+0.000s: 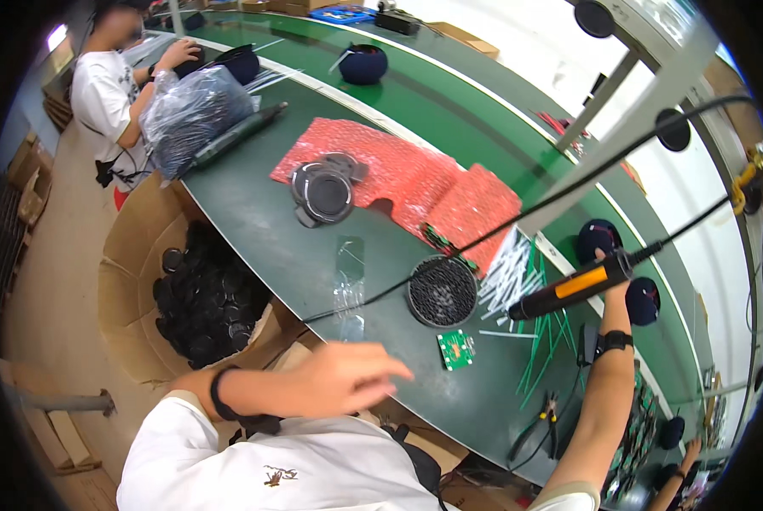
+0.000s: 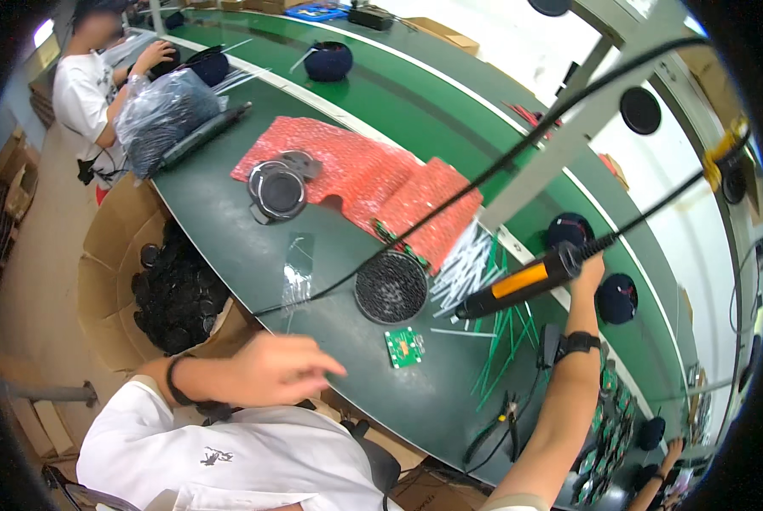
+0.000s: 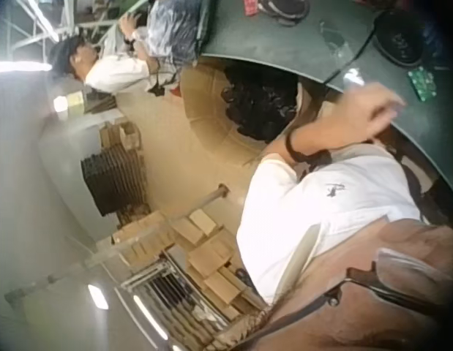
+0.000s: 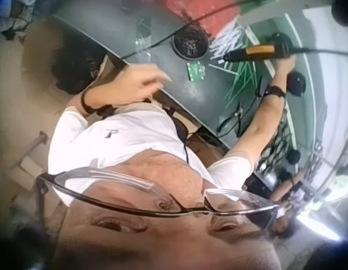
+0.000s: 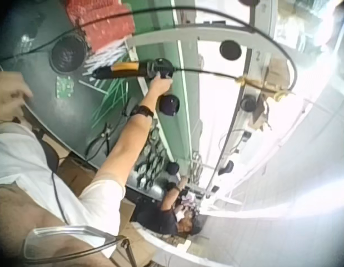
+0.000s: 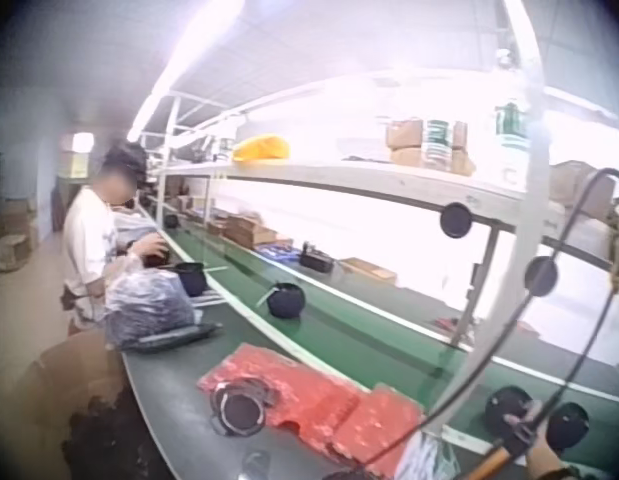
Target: The person assembles small electronic devices by attaching green circuit boards to black circular housings. They use a heat gun to secure the components and pliers to trim excess wires. The person also handles a larger green circuit board, inspecting it and using pliers to remove small components before continuing the assembly of the smaller units.
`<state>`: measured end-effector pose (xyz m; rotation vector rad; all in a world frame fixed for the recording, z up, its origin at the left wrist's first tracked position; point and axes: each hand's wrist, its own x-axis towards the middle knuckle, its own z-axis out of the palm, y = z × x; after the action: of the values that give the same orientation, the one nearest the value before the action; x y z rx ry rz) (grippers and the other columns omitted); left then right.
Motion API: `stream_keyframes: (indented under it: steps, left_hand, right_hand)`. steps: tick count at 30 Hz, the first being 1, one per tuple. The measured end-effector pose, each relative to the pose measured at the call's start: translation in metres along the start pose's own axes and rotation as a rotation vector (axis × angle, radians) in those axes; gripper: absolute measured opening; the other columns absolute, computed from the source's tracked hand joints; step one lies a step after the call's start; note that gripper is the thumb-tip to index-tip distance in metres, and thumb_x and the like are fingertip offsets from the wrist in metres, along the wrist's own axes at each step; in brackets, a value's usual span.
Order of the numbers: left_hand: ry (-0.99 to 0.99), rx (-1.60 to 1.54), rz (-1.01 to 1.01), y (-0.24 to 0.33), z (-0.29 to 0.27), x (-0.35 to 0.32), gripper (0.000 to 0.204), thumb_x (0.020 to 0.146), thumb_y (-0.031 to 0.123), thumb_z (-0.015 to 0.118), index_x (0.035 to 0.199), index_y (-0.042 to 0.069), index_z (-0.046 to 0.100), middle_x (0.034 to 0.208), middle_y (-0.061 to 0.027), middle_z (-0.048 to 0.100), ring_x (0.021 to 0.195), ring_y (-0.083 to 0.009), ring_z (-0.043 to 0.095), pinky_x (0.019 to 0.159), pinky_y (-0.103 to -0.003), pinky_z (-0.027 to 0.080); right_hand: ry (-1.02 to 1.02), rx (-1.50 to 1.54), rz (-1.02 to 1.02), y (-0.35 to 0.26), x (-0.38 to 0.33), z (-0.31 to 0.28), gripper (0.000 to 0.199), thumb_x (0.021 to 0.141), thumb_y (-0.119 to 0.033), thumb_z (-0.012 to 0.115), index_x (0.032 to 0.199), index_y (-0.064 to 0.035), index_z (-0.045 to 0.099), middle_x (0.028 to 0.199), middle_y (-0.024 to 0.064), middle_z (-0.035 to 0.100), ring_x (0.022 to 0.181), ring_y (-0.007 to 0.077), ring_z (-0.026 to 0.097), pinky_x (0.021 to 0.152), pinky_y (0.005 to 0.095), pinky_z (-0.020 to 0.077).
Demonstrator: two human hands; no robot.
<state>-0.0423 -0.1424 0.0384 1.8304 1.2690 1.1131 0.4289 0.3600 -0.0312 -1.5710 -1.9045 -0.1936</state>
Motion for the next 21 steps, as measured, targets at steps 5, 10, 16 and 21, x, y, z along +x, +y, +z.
stream_keyframes:
  steps: [5, 10, 16, 21]
  left_hand:
    - [0.432, 0.225, -0.08, -0.044, -0.136, 0.064, 0.015, 0.096, 0.012, 0.067, 0.106, 0.002, 0.071, 0.083, -0.0074, 0.07, 0.074, -0.0106, 0.065, 0.068, -0.03, 0.052]
    - [0.452, 0.868, -0.438, -0.161, -0.268, 0.228, 0.05, 0.1, 0.045, 0.065, 0.102, -0.004, 0.073, 0.079, -0.0138, 0.074, 0.06, -0.0249, 0.071, 0.067, -0.038, 0.057]
    - [0.513, 0.421, -0.818, -0.276, -0.31, 0.318, 0.045, 0.102, 0.043, 0.064, 0.091, 0.0, 0.072, 0.074, -0.0071, 0.074, 0.057, -0.0164, 0.067, 0.046, -0.034, 0.045]
    - [0.517, 0.104, -0.348, -0.278, -0.316, 0.335, 0.033, 0.105, 0.038, 0.058, 0.098, 0.011, 0.075, 0.08, 0.0011, 0.07, 0.069, -0.0107, 0.062, 0.058, -0.028, 0.043]
  right_hand:
    - [0.031, -0.121, -0.176, -0.036, -0.027, -0.045, 0.054, 0.08, -0.025, 0.085, 0.123, -0.0047, 0.059, 0.101, 0.0166, 0.067, 0.093, 0.0349, 0.067, 0.086, 0.0466, 0.0543]
    - [-0.329, 0.25, -0.077, -0.157, -0.131, -0.159, 0.017, 0.092, -0.003, 0.067, 0.109, -0.0009, 0.066, 0.088, 0.0132, 0.071, 0.08, 0.0226, 0.07, 0.076, 0.033, 0.0536]
    - [-0.532, 0.448, 0.328, -0.242, -0.325, -0.237, 0.01, 0.09, -0.003, 0.073, 0.085, -0.0006, 0.064, 0.068, 0.0026, 0.063, 0.058, 0.0077, 0.057, 0.054, 0.0239, 0.044]
    - [-0.346, 0.384, 0.486, -0.242, -0.405, -0.226, 0.015, 0.095, -0.016, 0.072, 0.095, -0.0012, 0.07, 0.077, 0.0112, 0.07, 0.068, 0.0249, 0.066, 0.062, 0.0321, 0.0523]
